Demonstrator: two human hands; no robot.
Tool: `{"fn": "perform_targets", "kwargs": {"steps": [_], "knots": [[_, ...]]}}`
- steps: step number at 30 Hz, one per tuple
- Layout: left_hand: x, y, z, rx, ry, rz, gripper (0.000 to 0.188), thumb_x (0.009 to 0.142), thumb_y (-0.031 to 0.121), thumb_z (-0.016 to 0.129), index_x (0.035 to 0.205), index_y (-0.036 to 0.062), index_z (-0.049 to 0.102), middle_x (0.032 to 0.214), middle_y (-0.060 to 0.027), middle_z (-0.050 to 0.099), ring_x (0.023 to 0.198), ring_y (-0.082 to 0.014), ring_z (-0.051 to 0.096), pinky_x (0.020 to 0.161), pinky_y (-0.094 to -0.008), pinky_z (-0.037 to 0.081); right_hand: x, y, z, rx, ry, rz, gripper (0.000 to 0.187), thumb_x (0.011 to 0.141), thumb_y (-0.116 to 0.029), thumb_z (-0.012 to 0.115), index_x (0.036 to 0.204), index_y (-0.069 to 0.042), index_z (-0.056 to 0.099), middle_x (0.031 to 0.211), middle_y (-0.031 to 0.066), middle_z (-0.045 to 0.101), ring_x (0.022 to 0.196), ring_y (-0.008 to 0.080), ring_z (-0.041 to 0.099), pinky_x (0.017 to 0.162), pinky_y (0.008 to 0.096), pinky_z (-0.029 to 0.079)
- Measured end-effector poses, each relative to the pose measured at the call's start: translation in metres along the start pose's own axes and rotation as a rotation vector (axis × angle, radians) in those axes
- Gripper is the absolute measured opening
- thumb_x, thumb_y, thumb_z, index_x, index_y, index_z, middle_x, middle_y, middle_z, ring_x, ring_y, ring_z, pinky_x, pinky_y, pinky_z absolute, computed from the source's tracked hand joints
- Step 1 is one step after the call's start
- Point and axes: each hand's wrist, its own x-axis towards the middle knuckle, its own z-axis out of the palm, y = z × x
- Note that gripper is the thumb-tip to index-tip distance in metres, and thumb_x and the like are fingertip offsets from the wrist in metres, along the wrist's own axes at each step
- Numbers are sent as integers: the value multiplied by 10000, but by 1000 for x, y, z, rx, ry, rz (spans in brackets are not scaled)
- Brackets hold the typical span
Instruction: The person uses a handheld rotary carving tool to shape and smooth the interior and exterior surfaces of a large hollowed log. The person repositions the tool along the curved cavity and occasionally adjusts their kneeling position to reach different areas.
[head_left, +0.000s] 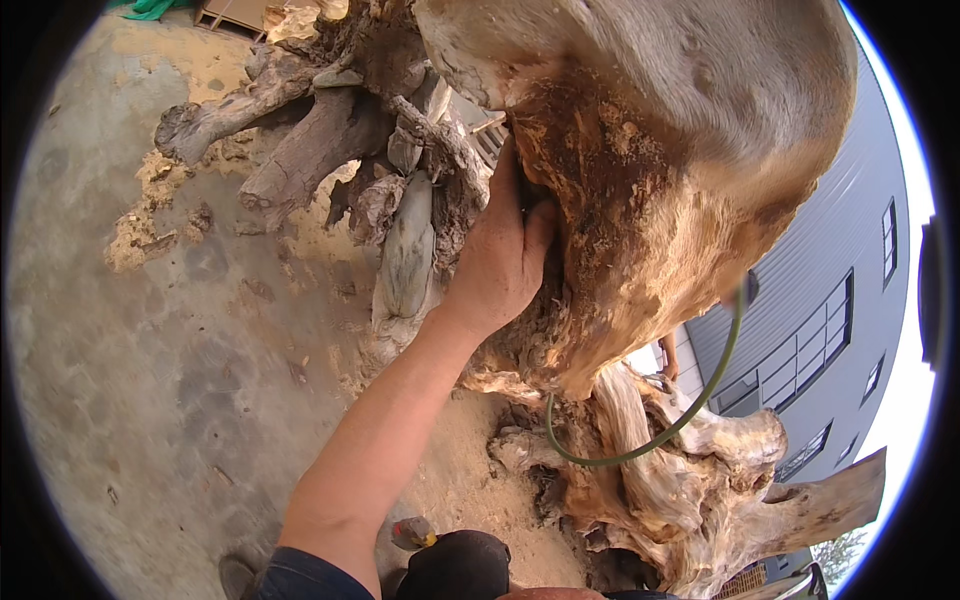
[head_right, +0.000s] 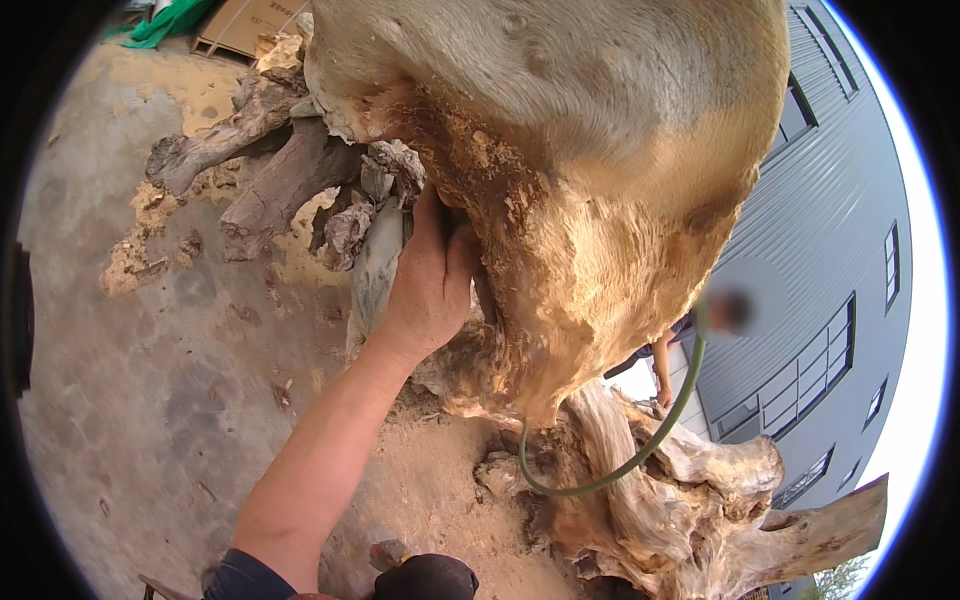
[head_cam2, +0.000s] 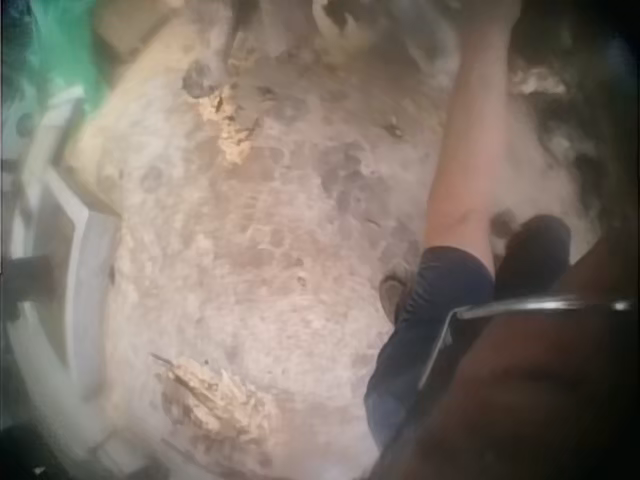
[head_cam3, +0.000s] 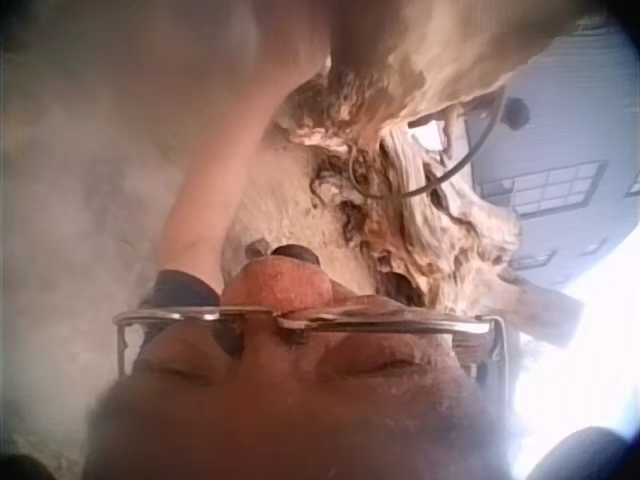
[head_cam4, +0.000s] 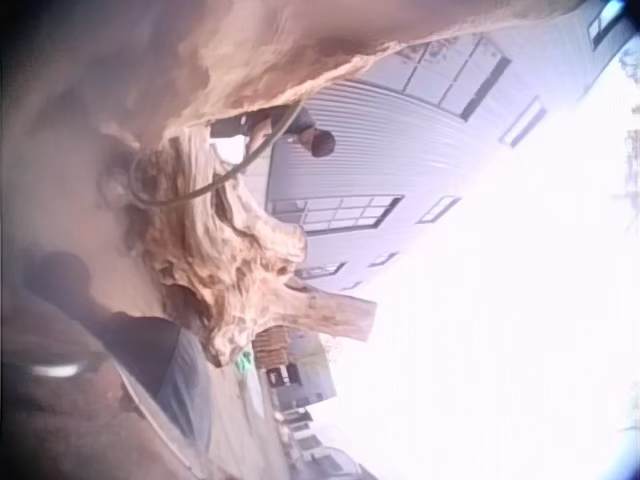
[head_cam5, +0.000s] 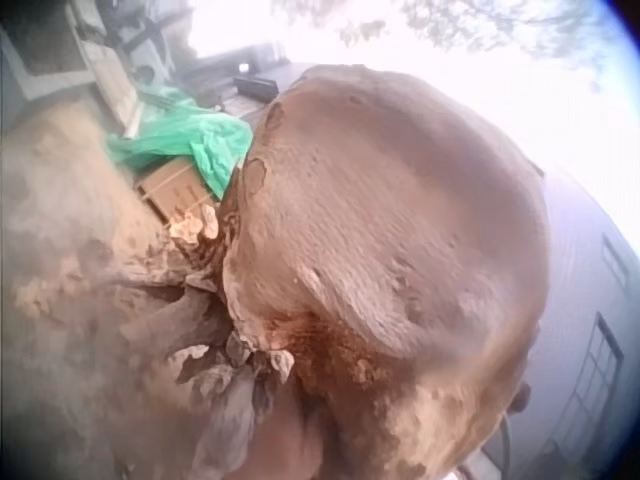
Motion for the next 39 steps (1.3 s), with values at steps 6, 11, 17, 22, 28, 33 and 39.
{"fn": "perform_targets", "kwargs": {"steps": [6, 11, 17, 22, 28, 33, 39], "knots": [[-1, 8, 7, 180, 69, 40, 659, 1053, 112, 437, 1596, 0, 81, 1385, -330, 556, 1209, -499, 608, 1008, -495, 515, -1, -4, -3, 6, 9, -17, 495, 742, -225, 844, 1174, -18, 717, 996, 165, 746, 986, 292, 717, 865, 424, 536], [2, 12, 3, 182, 40, 40, 692, 1027, 67, 455, 1587, 6, 53, 1265, -327, 624, 1113, -518, 644, 931, -521, 549, -6, -4, -6, 6, 14, -46, 492, 742, -226, 842, 1169, -15, 718, 996, 169, 747, 987, 294, 719, 864, 425, 537], [0, 20, 10, 136, 49, -78, 590, 1026, 72, 446, 1548, -17, 185, 1341, -324, 578, 1194, -485, 612, 996, -529, 501, 0, -4, 0, 5, 11, -70, 488, 742, -226, 840, 1163, -11, 719, 996, 174, 748, 988, 297, 721, 864, 426, 538], [4, 12, 7, 240, 71, -10, 684, 1024, 74, 474, 1579, -12, 82, 1138, -327, 658, 988, -508, 672, 836, -540, 543, 3, -7, 8, 8, 0, -98, 485, 742, -226, 838, 1159, -9, 720, 995, 178, 748, 989, 300, 722, 863, 426, 539], [5, 16, 0, -480, 30, -121, 848, 979, 502, 661, 1554, 2, 288, 1422, -110, 539, 1282, -179, 501, 1129, -336, 373, 10, -13, 16, 48, -16, -122, 481, 742, -227, 836, 1153, -5, 721, 995, 182, 749, 989, 303, 724, 862, 427, 540], [13, 7, -2, -376, 16, -157, 727, 1011, 451, 651, 1509, 6, 364, 1402, -114, 534, 1281, -211, 497, 1122, -347, 372, 12, -21, 20, 63, -35, -133, 478, 742, -227, 834, 1148, -2, 722, 995, 186, 750, 990, 305, 726, 861, 428, 540], [12, 10, 12, -86, 131, 93, 643, 1091, 433, 460, 1535, -9, 313, 1399, -174, 522, 1288, -261, 499, 1110, -370, 373, 22, -22, 23, 52, -62, -126, 474, 742, -228, 831, 1143, 1, 723, 994, 191, 750, 991, 308, 728, 860, 429, 541]]}}
